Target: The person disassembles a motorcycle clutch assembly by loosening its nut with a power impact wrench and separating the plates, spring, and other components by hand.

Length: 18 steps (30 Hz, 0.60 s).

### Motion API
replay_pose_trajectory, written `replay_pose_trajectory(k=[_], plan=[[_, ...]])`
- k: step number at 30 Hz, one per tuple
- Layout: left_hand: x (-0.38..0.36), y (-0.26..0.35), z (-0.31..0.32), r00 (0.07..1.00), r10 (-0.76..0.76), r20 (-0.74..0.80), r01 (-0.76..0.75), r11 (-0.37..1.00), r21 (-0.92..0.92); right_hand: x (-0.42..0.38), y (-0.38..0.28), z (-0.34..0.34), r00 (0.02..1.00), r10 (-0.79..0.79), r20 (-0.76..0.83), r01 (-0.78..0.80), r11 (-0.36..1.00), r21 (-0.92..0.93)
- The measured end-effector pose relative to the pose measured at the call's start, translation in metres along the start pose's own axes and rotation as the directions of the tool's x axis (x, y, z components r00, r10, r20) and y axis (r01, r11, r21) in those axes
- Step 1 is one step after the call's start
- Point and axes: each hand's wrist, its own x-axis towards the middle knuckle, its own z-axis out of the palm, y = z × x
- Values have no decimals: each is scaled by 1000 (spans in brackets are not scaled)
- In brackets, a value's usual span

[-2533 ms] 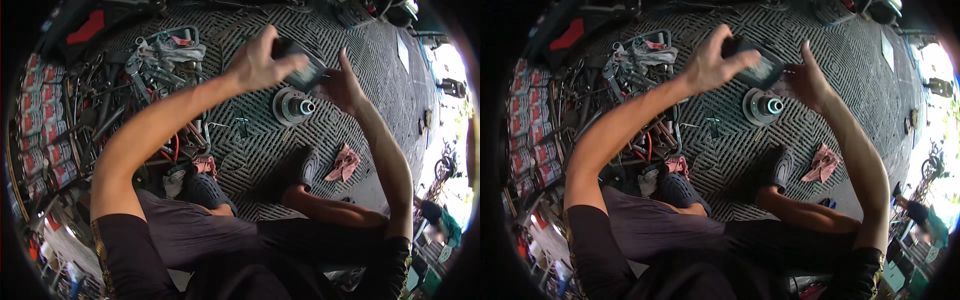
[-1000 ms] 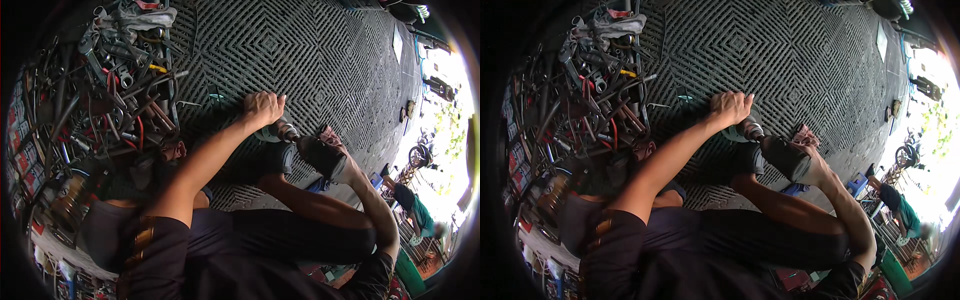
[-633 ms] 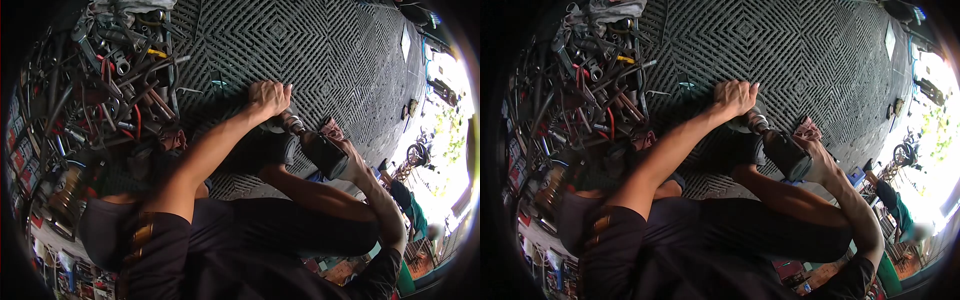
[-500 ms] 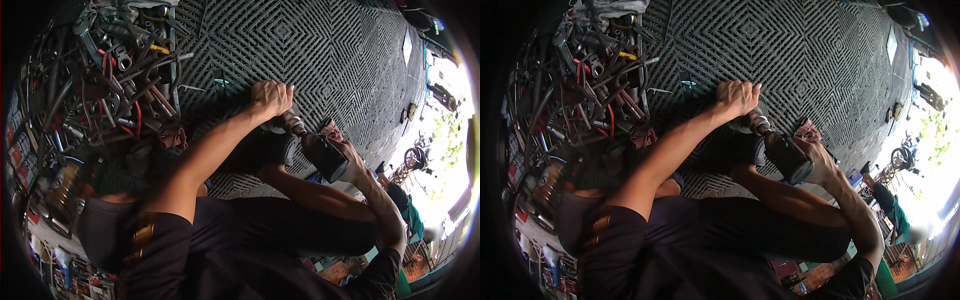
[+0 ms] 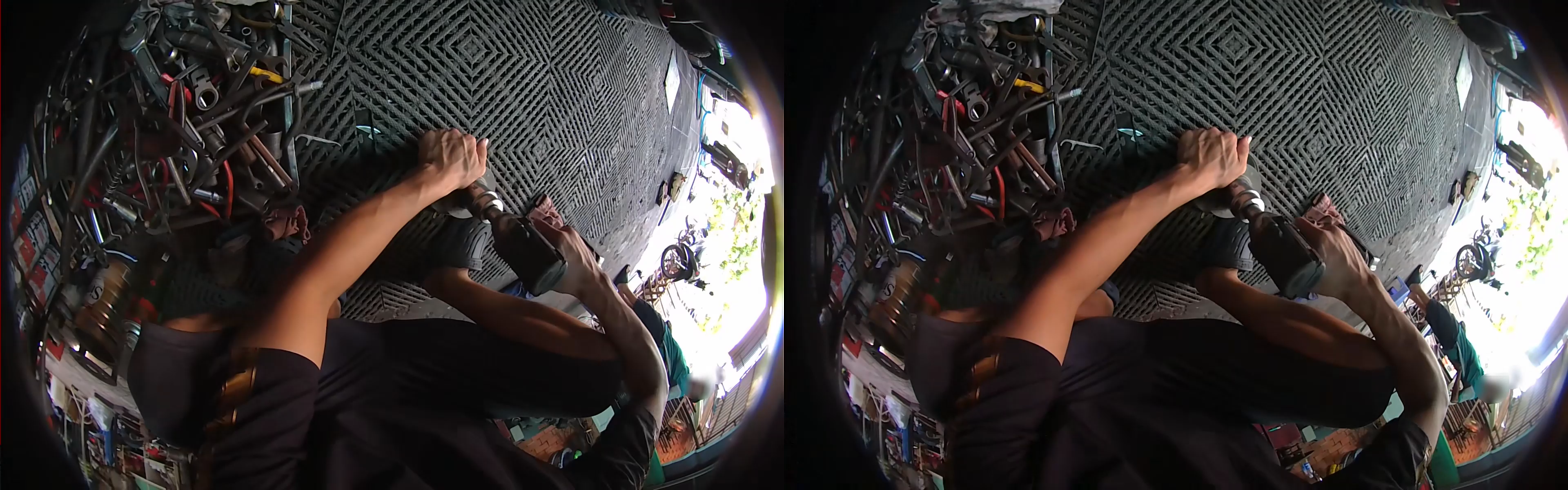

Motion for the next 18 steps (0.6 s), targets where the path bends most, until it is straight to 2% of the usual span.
replay_pose_trajectory(k=[4,7,8,12,16,18], plan=[[2,-5,7,997,72,33,-73,997,29,-3,2,0,998,56,-27,-54,996,64],[5,-3,8,990,-80,118,84,996,-26,-3,12,3,999,35,20,-36,998,51],[3,-4,9,989,-82,125,86,996,-28,-3,13,3,999,38,25,-39,998,55],[-3,-5,8,995,94,-32,-95,995,-19,-3,15,8,999,43,2,-43,995,89],[-1,-1,0,998,64,29,-65,998,16,-3,11,5,999,33,-12,-33,999,43],[5,0,0,986,-45,162,46,999,-6,-3,8,6,999,38,-11,-37,995,97]])
